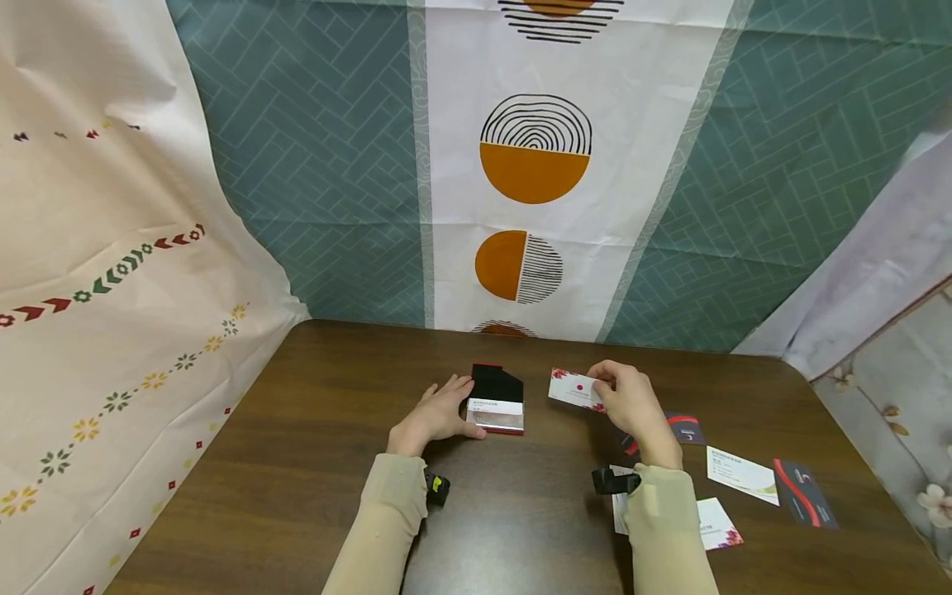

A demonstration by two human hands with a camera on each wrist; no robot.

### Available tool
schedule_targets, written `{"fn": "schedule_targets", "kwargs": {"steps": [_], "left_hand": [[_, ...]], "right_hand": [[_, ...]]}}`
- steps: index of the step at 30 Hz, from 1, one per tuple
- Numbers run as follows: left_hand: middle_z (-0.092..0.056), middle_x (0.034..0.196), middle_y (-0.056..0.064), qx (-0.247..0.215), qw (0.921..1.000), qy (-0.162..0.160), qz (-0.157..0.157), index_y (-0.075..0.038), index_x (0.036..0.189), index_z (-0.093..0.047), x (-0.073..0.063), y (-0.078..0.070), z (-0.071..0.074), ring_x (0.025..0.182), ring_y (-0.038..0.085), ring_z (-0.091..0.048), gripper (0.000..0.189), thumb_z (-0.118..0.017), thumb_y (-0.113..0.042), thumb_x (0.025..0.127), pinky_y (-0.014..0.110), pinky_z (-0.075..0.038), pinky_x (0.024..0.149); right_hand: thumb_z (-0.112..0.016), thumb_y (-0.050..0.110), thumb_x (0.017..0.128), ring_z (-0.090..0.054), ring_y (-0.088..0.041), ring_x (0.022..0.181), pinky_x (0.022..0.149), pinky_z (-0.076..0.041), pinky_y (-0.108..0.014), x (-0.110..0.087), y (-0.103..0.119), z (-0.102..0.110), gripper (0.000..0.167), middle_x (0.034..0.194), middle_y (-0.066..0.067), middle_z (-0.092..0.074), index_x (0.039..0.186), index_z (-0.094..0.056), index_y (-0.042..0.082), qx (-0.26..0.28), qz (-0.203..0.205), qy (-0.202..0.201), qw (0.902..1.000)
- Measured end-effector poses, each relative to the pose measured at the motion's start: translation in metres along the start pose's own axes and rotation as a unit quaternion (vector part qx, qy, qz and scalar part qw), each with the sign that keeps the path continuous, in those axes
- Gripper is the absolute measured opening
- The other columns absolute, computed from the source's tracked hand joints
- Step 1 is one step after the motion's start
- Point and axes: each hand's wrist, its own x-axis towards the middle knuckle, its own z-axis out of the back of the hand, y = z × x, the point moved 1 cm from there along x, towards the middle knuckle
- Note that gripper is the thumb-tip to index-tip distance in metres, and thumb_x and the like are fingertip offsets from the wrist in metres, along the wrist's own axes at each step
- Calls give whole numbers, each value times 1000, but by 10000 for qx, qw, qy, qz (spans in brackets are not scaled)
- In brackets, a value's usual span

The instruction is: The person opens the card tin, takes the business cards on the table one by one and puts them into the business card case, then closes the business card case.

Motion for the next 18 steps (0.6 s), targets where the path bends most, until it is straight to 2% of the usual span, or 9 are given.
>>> {"fn": "schedule_targets", "kwargs": {"steps": [4, 11, 18], "left_hand": [[-29, 158, 9, 7, 10000, 17, 12, -3, 151, -35, 0, 0, -1, 147, 28, -16, 97, -82, -42, 77, 50, -8, 117], [-30, 157, 10, 23, 10000, 7, -5, -3, 151, -35, 2, 0, -2, 147, 28, -16, 96, -82, -43, 77, 51, -8, 117], [-29, 157, 10, 75, 10000, 29, -43, -2, 151, -35, 1, -1, 0, 147, 29, -15, 97, -82, -44, 77, 52, -9, 117]], "right_hand": [[-59, 1, 93, -54, -24, 79, 71, -44, -36, 5, 11, -12, 12, 91, -7, -66, 101, -69, 3, 66, 197, 141, 9997], [-60, 1, 93, -55, -24, 82, 76, -47, -40, 14, 21, -26, 12, 92, -6, -67, 100, -69, 5, 173, 312, 274, 9990], [-61, 1, 92, -55, -23, 80, 73, -47, -37, 22, 34, -41, 12, 91, -5, -66, 100, -69, 5, 378, 446, 405, 9975]]}}
